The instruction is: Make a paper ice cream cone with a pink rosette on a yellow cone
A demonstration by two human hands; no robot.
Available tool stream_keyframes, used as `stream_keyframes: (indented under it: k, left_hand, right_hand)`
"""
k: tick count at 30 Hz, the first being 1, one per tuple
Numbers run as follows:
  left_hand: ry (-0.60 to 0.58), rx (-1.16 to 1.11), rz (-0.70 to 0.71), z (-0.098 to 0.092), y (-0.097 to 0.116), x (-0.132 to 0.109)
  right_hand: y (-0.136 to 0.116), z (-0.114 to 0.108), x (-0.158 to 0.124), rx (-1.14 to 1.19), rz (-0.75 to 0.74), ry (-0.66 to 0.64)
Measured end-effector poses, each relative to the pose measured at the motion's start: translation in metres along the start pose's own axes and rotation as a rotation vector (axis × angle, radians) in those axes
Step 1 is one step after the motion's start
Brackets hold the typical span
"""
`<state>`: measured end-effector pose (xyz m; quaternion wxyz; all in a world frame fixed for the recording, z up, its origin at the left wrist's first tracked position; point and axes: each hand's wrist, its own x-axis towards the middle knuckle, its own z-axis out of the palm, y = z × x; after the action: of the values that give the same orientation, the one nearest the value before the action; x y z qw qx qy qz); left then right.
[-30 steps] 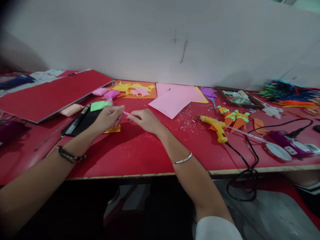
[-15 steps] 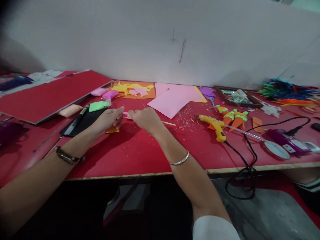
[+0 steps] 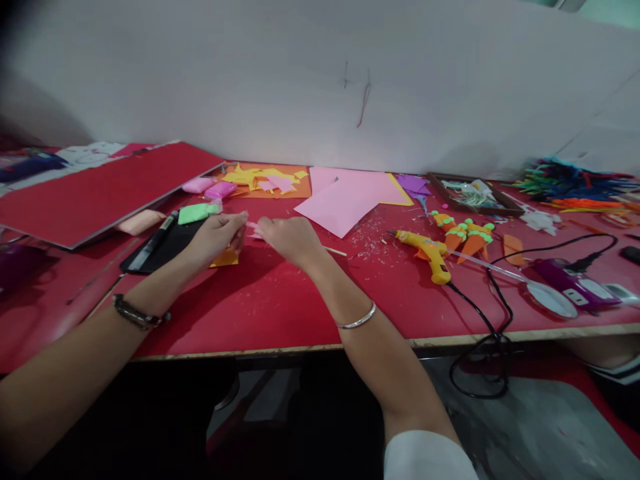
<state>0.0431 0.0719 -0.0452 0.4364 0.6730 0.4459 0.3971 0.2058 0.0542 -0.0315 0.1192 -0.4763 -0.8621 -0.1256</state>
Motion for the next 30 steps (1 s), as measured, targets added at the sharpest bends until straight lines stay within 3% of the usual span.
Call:
stream_keyframes:
  k: [6,10,20,26,30]
  left_hand:
    - [0.095,0.31,0.189,-0.003,0.003,-0.002]
    - [0.126,0.382,0.258,-0.003,0.003,-0.004]
    - [0.147,0.318,0.248,-0.004,-0.002,-0.001]
    - [0.03,0.214,0.174,0.002,-0.01,0.002]
    - [0.009,0.179,0.196,0.003,-0.012,0.002]
  right_hand:
    - [0.006,0.003,0.0,0.124,0.074,0.036]
    - [0.011,0.006,-0.001,0.191,0.066,0.041]
    - [0.01,0.005,-0.001,0.222,0.063,0.01]
    - [0.008,0.007,-0.001,0.242,0.068,-0.002]
    - [0.008,0.007,-0.002,0.348,0.062,0.047]
